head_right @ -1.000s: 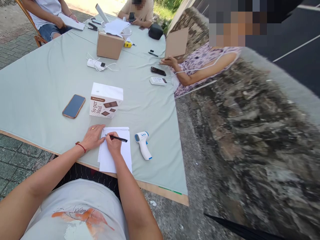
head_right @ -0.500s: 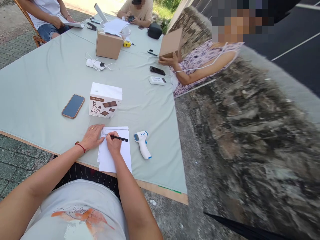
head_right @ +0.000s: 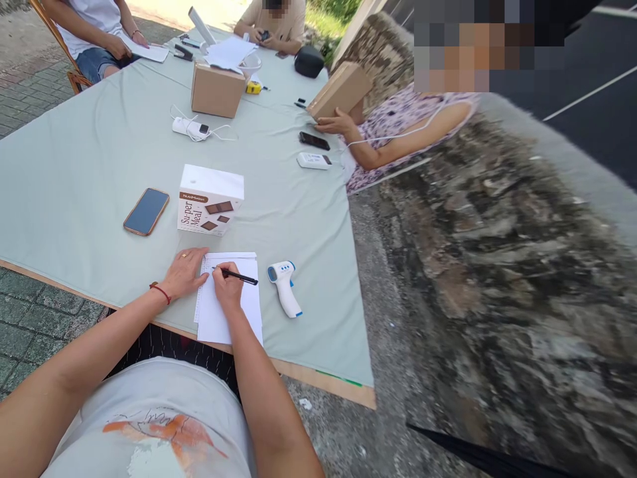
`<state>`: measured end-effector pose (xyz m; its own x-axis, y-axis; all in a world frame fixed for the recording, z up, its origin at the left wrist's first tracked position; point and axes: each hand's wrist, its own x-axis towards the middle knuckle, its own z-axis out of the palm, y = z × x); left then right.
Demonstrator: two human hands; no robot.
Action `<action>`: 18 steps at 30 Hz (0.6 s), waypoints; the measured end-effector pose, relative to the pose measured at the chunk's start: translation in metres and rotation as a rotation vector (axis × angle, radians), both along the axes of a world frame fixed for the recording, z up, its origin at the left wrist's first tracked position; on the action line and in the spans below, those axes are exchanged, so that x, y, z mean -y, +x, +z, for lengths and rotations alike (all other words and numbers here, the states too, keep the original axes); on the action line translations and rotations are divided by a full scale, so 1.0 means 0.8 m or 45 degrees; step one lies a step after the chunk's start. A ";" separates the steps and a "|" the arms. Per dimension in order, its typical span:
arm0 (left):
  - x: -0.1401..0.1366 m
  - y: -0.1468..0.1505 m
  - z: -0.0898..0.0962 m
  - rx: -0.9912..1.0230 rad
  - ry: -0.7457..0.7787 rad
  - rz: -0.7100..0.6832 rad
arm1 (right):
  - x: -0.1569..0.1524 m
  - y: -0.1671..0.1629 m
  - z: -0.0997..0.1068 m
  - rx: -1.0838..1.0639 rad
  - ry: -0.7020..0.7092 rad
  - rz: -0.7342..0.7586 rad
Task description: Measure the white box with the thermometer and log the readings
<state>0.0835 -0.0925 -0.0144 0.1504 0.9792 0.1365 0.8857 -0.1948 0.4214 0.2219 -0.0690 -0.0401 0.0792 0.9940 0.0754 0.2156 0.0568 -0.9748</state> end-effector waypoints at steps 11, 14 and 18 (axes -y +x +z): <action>0.001 -0.002 -0.001 0.021 -0.003 0.013 | -0.021 0.062 0.018 0.479 0.562 0.192; -0.001 -0.006 -0.002 0.049 -0.004 0.020 | -0.031 0.086 0.002 0.810 0.629 0.350; 0.000 -0.016 0.015 0.215 0.067 0.088 | -0.040 0.105 -0.015 1.167 0.618 0.468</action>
<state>0.0710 -0.0924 -0.0027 0.0537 0.9773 0.2051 0.8154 -0.1615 0.5559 0.3059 -0.0373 -0.0522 -0.5014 0.7943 0.3431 0.7376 0.5997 -0.3103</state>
